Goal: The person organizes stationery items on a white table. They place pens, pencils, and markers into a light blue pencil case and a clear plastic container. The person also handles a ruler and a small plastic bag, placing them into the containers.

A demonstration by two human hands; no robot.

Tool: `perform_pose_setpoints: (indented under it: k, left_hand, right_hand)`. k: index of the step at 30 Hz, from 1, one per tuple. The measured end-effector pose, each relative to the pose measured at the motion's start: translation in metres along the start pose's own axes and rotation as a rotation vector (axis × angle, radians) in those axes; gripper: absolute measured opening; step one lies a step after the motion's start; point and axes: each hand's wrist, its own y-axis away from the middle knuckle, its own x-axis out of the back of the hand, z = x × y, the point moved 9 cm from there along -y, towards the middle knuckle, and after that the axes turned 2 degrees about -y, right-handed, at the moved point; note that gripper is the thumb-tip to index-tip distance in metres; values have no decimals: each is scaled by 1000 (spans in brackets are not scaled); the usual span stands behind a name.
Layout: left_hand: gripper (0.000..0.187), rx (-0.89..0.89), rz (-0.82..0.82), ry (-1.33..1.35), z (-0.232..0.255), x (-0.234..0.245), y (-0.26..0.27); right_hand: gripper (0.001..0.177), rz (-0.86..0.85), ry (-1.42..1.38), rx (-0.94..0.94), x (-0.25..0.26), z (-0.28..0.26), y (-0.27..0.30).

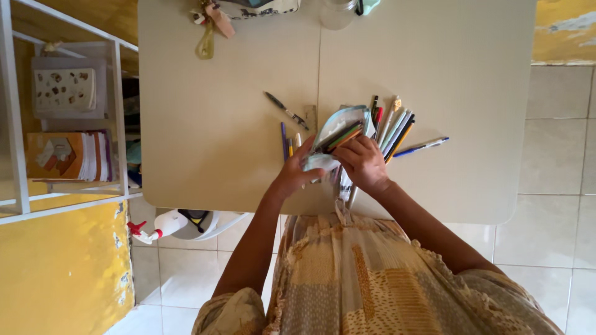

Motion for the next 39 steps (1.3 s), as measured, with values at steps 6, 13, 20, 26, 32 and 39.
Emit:
perform_pose_setpoints:
  k: [6,13,20,26,32,39]
  left_hand:
    - [45,1,339,-401,-32,4,21]
    - [40,-255,397,-673,10,-24,30]
    - [43,-114,366,-497,10,-24,22]
    - [43,-217,302,-566,15,-29,21]
    - [47,-204,400,-665,21,-29,20]
    - [43,-375,291,-702,46,-40,20]
  right_hand:
    - [26,-145,32,-142,-29,-2,13]
    - [29,-78,-59,-119,-19,-20,4]
    - [37,-44,-33,111,-1,-38,1]
    - [35,-59,43,139,-3,-34,-2]
    - [28,-52,-53,65,8,-30,-3]
    - [21,-86,-102,-232,11,51,-7]
